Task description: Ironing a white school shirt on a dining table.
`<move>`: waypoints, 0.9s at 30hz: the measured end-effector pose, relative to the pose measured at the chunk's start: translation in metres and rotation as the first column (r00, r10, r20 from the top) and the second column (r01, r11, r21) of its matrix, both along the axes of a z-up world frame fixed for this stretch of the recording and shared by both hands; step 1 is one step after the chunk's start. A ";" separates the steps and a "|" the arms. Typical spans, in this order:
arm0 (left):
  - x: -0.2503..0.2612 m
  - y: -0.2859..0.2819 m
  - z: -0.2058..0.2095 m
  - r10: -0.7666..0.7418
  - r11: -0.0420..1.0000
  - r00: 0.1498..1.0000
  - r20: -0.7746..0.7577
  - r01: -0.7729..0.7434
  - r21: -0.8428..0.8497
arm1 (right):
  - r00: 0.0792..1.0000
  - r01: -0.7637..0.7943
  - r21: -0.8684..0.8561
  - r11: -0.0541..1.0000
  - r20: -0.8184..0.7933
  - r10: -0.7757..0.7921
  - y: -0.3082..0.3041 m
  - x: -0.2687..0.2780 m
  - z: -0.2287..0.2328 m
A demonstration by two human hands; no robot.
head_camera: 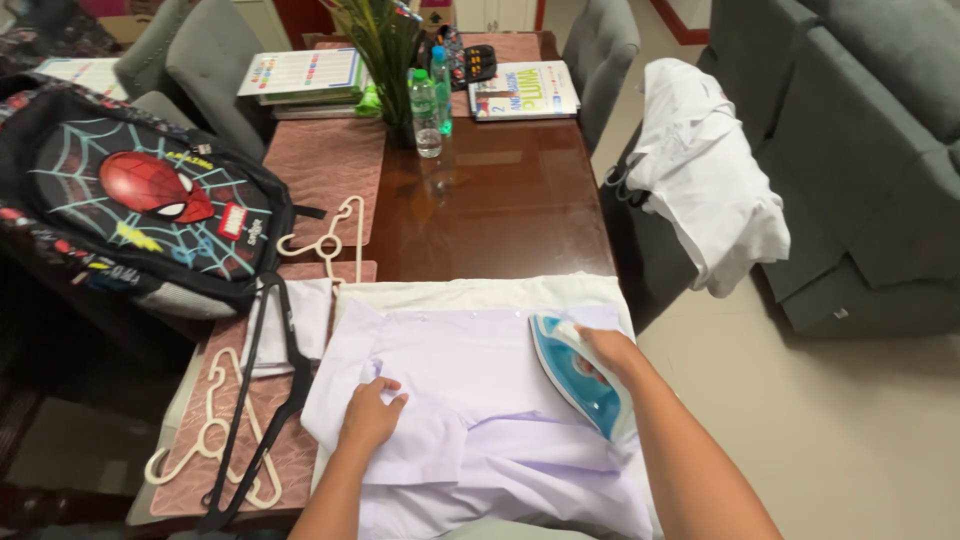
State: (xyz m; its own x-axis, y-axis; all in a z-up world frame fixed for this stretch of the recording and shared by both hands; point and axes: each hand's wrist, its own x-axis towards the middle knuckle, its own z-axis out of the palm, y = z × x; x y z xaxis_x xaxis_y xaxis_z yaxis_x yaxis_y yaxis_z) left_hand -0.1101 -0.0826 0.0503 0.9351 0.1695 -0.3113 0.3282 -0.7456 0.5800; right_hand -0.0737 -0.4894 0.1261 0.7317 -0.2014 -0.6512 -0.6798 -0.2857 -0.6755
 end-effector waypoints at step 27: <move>-0.002 0.008 -0.011 -0.037 0.999 0.999 0.017 0.037 0.020 | 0.949 0.298 0.131 0.945 0.067 -0.309 -0.055 -0.006 -0.012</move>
